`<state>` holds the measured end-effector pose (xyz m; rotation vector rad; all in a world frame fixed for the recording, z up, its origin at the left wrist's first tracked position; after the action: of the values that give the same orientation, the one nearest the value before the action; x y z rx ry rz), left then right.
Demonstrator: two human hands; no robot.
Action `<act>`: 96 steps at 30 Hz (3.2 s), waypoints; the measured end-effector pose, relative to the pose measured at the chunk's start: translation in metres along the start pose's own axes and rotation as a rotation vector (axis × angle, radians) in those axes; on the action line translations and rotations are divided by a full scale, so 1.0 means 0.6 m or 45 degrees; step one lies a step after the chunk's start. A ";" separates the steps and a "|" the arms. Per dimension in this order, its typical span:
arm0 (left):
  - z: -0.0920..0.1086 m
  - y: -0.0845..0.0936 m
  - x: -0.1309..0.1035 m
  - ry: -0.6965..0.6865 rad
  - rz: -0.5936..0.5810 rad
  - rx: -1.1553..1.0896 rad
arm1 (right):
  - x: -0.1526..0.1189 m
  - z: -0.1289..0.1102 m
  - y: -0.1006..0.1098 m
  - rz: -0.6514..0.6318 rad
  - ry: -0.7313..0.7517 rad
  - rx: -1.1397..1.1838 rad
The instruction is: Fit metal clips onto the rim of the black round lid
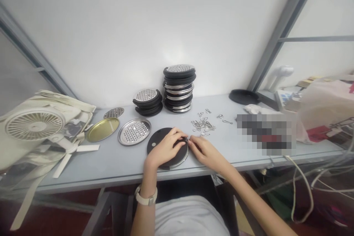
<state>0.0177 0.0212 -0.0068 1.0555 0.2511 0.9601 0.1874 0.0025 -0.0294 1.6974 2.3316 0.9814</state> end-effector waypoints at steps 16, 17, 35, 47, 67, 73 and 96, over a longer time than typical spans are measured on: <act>-0.003 -0.003 0.000 -0.006 0.004 0.018 | 0.000 -0.001 -0.001 -0.005 0.014 -0.028; -0.003 -0.003 0.000 -0.001 0.004 0.018 | 0.000 -0.001 -0.001 -0.001 0.011 -0.027; -0.001 -0.002 0.001 -0.028 0.030 0.002 | -0.001 0.002 -0.001 -0.017 -0.012 -0.015; -0.003 -0.002 0.002 -0.045 0.026 0.003 | -0.003 0.004 -0.001 -0.023 -0.021 0.009; -0.002 -0.002 0.001 -0.060 0.009 0.031 | -0.001 0.003 -0.001 0.023 -0.098 0.101; -0.001 -0.002 0.002 -0.063 0.007 0.022 | -0.002 -0.002 0.000 0.021 -0.087 0.137; 0.000 -0.004 0.000 -0.068 -0.002 0.067 | -0.002 -0.006 0.000 0.029 -0.079 0.176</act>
<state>0.0187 0.0209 -0.0086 1.1274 0.2340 0.9266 0.1863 -0.0002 -0.0269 1.7800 2.3960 0.7751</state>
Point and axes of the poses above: each hand's wrist, its own x-axis towards the middle knuckle, its own y-axis out of the back of the hand, z = x × y, the point moved 2 cm from there along x, towards the middle knuckle, and after that the axes turned 14 degrees about x, right-handed, at the moved point
